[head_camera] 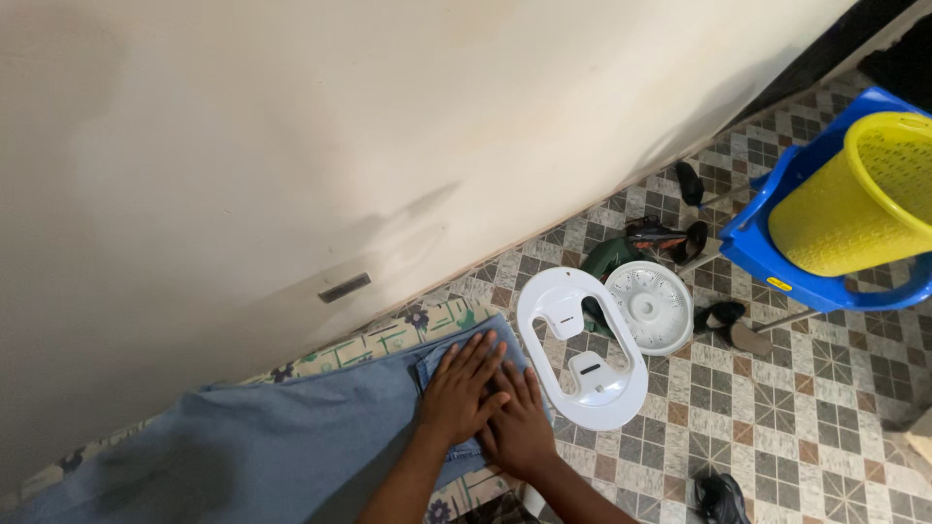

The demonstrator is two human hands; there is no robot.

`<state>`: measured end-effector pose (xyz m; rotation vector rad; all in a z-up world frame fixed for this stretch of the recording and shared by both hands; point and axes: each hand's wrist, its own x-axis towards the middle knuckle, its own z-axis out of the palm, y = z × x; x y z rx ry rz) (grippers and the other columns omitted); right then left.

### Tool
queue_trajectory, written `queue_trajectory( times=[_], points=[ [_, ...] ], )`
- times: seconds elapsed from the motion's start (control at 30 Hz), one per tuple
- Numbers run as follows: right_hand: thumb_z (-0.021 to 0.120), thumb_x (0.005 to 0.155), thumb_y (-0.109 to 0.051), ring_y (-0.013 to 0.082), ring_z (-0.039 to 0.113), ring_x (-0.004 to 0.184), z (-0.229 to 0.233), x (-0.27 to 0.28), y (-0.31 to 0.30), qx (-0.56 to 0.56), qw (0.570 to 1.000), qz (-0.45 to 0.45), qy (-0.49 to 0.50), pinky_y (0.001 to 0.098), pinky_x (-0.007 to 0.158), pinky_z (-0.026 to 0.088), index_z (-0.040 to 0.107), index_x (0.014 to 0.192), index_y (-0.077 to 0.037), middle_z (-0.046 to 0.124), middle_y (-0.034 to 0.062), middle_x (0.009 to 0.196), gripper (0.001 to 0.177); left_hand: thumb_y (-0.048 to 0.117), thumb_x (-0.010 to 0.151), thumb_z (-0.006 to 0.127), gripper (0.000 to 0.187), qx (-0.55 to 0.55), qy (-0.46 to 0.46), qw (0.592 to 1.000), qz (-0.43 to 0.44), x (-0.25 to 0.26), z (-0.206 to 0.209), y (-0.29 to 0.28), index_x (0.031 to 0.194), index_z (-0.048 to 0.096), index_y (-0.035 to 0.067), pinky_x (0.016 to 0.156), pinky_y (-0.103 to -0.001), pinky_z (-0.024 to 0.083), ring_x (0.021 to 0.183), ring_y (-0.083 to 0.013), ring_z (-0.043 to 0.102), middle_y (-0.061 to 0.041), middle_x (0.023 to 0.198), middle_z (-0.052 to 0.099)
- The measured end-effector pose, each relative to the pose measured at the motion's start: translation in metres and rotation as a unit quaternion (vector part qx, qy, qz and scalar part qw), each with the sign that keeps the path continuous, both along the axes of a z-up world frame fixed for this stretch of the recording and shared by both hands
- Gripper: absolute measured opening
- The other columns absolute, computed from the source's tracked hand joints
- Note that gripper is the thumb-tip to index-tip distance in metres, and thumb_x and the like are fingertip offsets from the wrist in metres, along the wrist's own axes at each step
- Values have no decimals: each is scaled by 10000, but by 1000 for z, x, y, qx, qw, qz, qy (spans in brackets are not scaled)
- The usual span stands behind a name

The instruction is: The person takes two pairs of jeans from a basket and folds them one after the other on an ironing board.

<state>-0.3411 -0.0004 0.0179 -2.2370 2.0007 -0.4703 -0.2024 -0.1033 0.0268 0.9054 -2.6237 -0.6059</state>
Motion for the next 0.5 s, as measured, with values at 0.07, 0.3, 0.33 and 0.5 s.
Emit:
queue_trajectory(
  times=[0.07, 0.3, 0.33, 0.5],
  points=[
    [646, 849, -240, 452, 266, 1491, 6, -5, 5, 0, 997, -21, -71, 583, 1227, 197, 606, 1368, -125, 386, 212, 1546, 533, 639, 1020, 344, 772, 4, -6, 1000, 4, -1, -1, 0, 1638, 293, 179, 1242, -471, 134, 1561, -241, 205, -48, 1709, 225],
    [692, 818, -59, 405, 462, 1361, 15, -16, -2, -8, 971, -130, -203, 506, 1119, 408, 680, 1240, -164, 461, 214, 1507, 434, 604, 1072, 279, 749, -1, -8, 1000, 26, 8, -13, 8, 1631, 293, 105, 1276, -439, 142, 1593, -241, 197, -76, 1730, 236],
    [692, 842, -82, 401, 479, 1331, 14, -22, -5, 10, 966, -154, -209, 497, 1089, 427, 663, 1279, -157, 461, 227, 1493, 444, 602, 1078, 283, 739, -9, -15, 999, 36, 15, -14, 12, 1628, 294, 109, 1278, -434, 144, 1596, -241, 196, -78, 1733, 233],
    [721, 896, -247, 356, 636, 1145, 19, -44, -20, 108, 941, -200, -250, 437, 987, 521, 432, 1513, -103, 621, 223, 1272, 696, 569, 1059, 367, 763, -35, -30, 994, 96, 41, -14, 37, 1627, 266, 69, 1234, -437, 142, 1562, -280, 183, -126, 1710, 199]
  ],
)
